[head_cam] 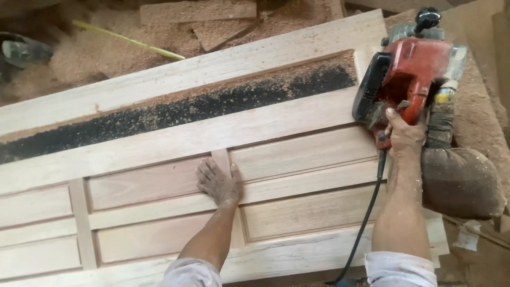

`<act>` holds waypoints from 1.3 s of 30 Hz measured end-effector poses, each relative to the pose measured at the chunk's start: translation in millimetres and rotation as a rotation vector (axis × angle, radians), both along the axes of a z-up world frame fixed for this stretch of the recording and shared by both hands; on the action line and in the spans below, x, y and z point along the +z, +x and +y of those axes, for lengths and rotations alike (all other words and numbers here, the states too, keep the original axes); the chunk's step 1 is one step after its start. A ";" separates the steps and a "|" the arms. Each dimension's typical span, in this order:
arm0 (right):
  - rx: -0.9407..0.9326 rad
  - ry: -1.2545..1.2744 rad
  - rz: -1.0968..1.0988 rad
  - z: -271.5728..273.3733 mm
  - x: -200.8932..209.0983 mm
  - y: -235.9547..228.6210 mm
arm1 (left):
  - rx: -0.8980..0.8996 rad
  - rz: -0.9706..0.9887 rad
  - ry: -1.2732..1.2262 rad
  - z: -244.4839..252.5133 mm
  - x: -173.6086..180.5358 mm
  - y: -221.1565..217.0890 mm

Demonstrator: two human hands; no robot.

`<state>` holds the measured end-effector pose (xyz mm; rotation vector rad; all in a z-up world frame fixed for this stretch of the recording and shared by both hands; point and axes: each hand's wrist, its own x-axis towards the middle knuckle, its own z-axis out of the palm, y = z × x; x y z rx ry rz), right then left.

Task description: Using a power planer to smooth and level the surface of a wooden door.

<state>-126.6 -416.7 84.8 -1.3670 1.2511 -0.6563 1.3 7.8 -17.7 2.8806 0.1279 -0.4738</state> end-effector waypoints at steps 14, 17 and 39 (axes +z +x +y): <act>0.147 -0.031 0.092 193.8 -58.7 85.0 | -0.061 -0.293 -0.004 12.2 -37.1 -7.5; 0.193 -0.008 0.133 243.1 -75.7 104.0 | -0.041 -0.262 -0.037 13.5 -31.2 -7.2; 0.100 0.023 0.224 186.2 -38.1 28.9 | 0.037 -0.207 -0.067 17.1 -35.8 -4.4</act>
